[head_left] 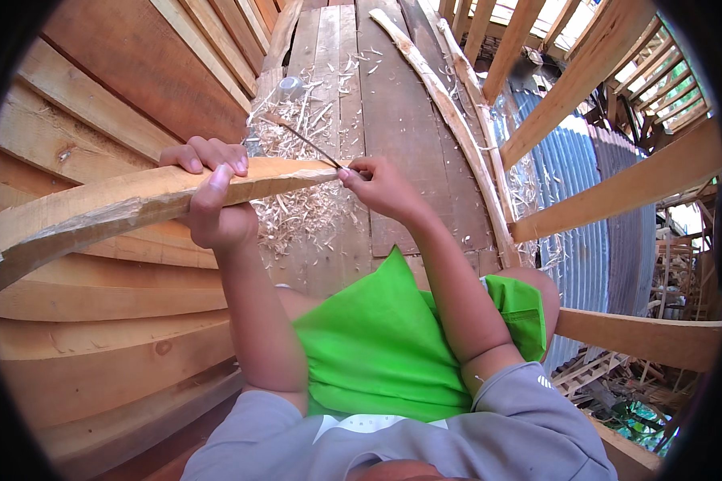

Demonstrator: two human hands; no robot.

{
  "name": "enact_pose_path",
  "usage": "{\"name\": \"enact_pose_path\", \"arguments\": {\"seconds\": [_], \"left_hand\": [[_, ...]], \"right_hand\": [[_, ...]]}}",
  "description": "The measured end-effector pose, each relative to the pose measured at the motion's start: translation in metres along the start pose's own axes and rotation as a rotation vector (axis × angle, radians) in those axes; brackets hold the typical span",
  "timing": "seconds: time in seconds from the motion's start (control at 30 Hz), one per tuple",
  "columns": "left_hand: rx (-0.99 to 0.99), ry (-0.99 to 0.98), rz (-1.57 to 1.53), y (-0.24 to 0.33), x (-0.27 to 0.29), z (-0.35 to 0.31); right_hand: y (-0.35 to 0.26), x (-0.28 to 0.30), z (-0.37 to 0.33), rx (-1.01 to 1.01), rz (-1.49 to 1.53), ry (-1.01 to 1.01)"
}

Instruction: The person is carving a piece of wood using a knife. They hold the wood with their left hand and use the knife in their right hand to shave off thin layers, creating wood shavings.

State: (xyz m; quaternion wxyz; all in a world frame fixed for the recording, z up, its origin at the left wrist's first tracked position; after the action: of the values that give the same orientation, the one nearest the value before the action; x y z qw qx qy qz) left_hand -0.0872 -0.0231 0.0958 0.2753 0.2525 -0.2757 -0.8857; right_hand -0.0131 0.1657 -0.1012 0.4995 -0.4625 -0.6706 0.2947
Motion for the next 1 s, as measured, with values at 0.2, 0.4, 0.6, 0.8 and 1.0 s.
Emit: {"name": "enact_pose_path", "arguments": {"seconds": [0.2, 0.4, 0.6, 0.8, 1.0], "left_hand": [[-0.026, -0.027, -0.025, 0.001, -0.004, 0.004], [-0.004, 0.016, -0.014, -0.002, 0.004, 0.0], [-0.018, 0.023, -0.009, 0.003, 0.004, 0.0], [0.005, 0.02, -0.001, -0.002, -0.005, 0.003], [-0.005, 0.061, 0.011, 0.002, 0.01, -0.004]], "right_hand": [[0.056, -0.003, 0.006, -0.269, 0.117, 0.078], [0.014, -0.003, 0.0, -0.219, -0.039, 0.311], [0.037, 0.006, -0.002, -0.221, -0.069, 0.366], [0.065, 0.012, 0.002, -0.19, 0.028, 0.437], [-0.003, -0.01, -0.003, -0.156, 0.003, 0.292]]}}
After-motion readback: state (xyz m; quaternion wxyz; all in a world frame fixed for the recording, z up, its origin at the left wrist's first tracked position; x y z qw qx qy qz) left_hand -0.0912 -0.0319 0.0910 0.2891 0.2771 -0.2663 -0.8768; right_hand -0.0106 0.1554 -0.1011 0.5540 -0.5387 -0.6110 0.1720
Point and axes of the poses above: each hand's wrist, its own z-axis towards the middle knuckle, its own x-axis out of the back of the hand, y = z × x, the point moved 10 cm from there along z, towards the middle knuckle, and after that the axes turned 14 degrees about -y, right-handed, at the moved point
